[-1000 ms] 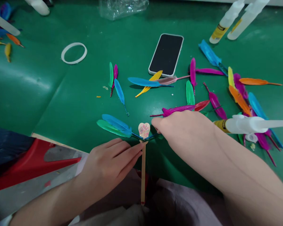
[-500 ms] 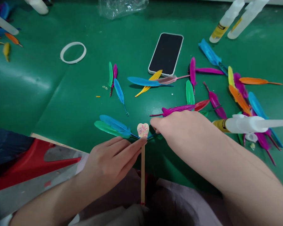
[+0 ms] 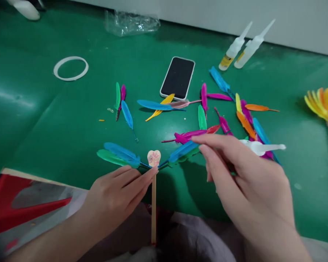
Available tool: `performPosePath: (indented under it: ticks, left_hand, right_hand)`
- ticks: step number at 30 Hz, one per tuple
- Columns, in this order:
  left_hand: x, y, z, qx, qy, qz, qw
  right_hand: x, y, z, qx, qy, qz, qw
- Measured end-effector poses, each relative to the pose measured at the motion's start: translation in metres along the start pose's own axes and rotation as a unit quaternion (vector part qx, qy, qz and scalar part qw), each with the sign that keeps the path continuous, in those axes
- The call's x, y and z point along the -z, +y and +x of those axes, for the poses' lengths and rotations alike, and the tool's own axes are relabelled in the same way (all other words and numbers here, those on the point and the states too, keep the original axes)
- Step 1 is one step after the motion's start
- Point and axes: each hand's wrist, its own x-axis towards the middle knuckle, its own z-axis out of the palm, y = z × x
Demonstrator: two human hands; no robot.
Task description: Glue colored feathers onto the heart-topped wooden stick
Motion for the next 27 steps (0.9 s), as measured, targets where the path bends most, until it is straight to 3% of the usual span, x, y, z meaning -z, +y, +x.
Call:
performPosePath:
  ticks: [1,3,8,15,22,27]
  left_hand:
    - [0.0,0.0,0.0,-0.002,0.003,0.001,1.0]
    - [-0.001,-0.001,0.0,-0.001,0.013,0.005,1.0]
    - [-0.002,-0.001,0.002,0.002,0.018,0.005,1.0]
    - [-0.001,0.001,0.002,0.016,0.018,0.011,1.0]
    - [0.004,-0.001,0.002,0.025,0.027,-0.023,0.999]
    - [0.019,-0.017,0.003,0.114,0.1,-0.038,0.988]
  right_hand:
    - [0.001,0.0,-0.009,-0.06,0.03,0.004,0.998]
    - [0.002,0.008,-0.021,-0.102,0.038,0.025,0.994]
    - [-0.007,0.045,-0.023,-0.121,-0.059,0.095,0.986]
    - [-0.033,0.048,-0.002,-0.18,-0.171,0.22,0.943]
    - [-0.039,0.047,0.011,-0.174,-0.127,0.208,0.954]
    - [-0.03,0.042,0.006,-0.131,-0.109,0.197,0.965]
